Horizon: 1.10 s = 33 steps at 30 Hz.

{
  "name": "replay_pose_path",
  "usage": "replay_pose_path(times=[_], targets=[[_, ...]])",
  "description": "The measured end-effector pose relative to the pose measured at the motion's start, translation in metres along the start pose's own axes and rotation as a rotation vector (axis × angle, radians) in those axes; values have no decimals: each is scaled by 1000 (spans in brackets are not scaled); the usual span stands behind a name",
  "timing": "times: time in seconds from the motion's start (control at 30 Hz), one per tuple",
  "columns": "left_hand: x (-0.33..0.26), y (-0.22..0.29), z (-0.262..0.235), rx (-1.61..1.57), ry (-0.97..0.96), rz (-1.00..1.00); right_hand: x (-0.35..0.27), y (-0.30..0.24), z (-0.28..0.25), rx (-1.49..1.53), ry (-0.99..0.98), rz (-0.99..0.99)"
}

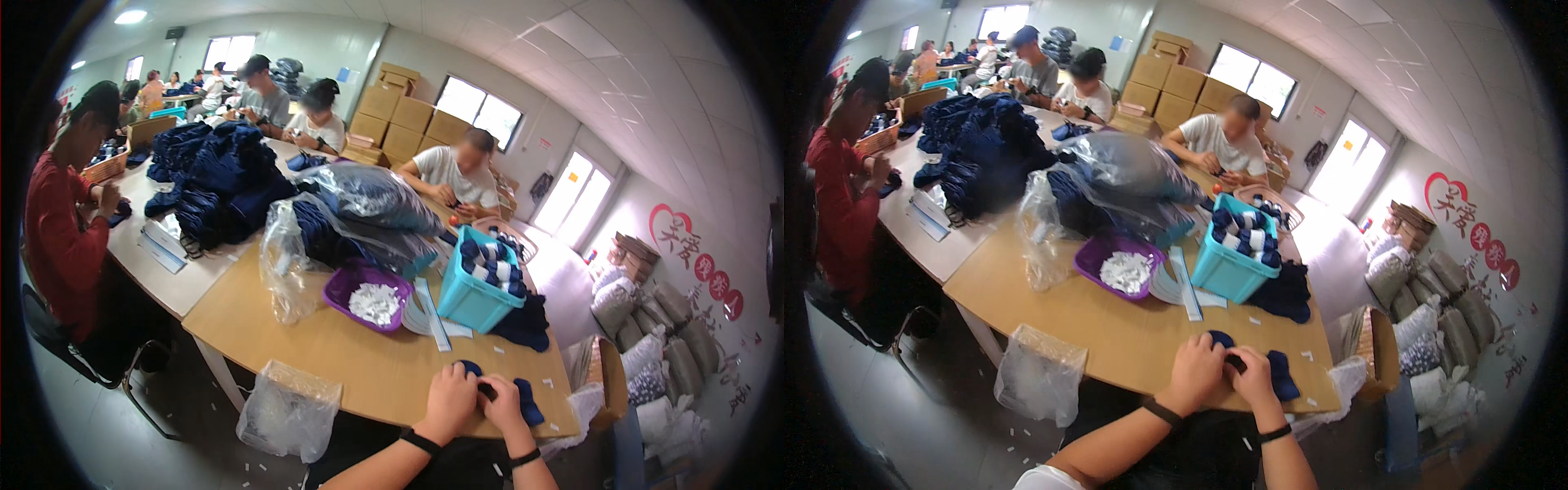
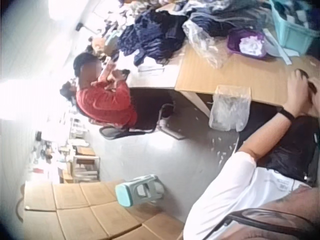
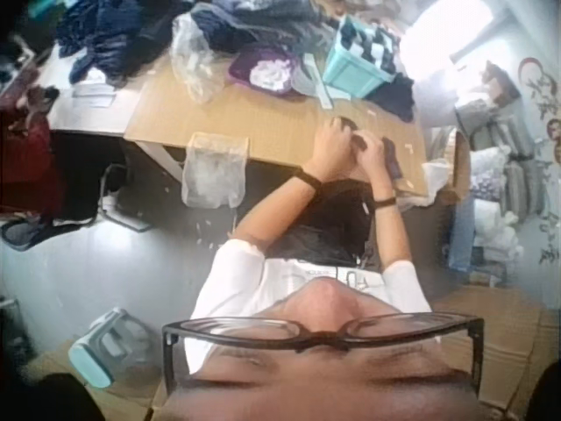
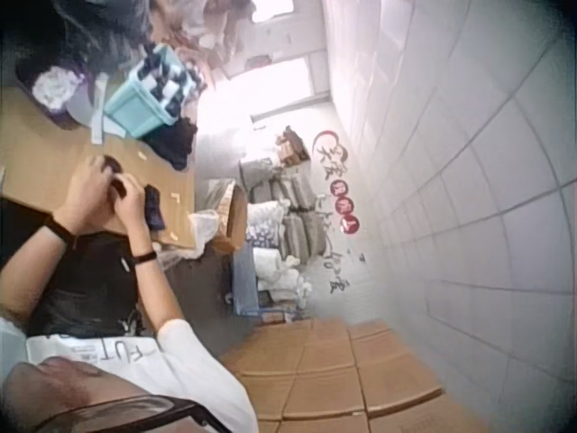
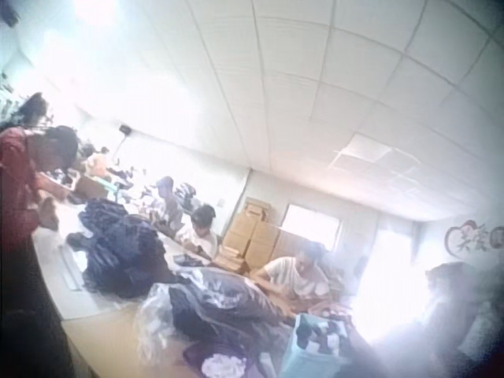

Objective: Rolling blue fabric socks and applying paper identification bands around them.

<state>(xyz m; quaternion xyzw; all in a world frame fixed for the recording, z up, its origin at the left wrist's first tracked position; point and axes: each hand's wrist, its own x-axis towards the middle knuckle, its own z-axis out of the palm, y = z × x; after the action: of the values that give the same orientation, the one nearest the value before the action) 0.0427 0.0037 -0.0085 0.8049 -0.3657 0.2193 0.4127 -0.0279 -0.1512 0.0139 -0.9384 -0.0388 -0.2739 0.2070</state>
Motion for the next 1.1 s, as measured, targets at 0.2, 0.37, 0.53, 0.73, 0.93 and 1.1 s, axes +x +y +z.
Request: replay_pose_path(times=[0.2,0.37,0.53,0.73,0.93,1.1], targets=[[-5,-5,0,-26,4,0,-2,-3,-6,-51,-58,-51],[-6,-1,-7,-1,-14,27,-9,9,4,-46,-12,-98],[-4,10,-17,-39,-20,19,2,14,8,68,-24,-9],[5,-3,0,65,-44,65,5,8,16,155,92,18],[11,-7,10,165,-41,14,0,0,3,251,71,42],[11,-7,13,170,94,77,6,20,20,-61,160,-79]])
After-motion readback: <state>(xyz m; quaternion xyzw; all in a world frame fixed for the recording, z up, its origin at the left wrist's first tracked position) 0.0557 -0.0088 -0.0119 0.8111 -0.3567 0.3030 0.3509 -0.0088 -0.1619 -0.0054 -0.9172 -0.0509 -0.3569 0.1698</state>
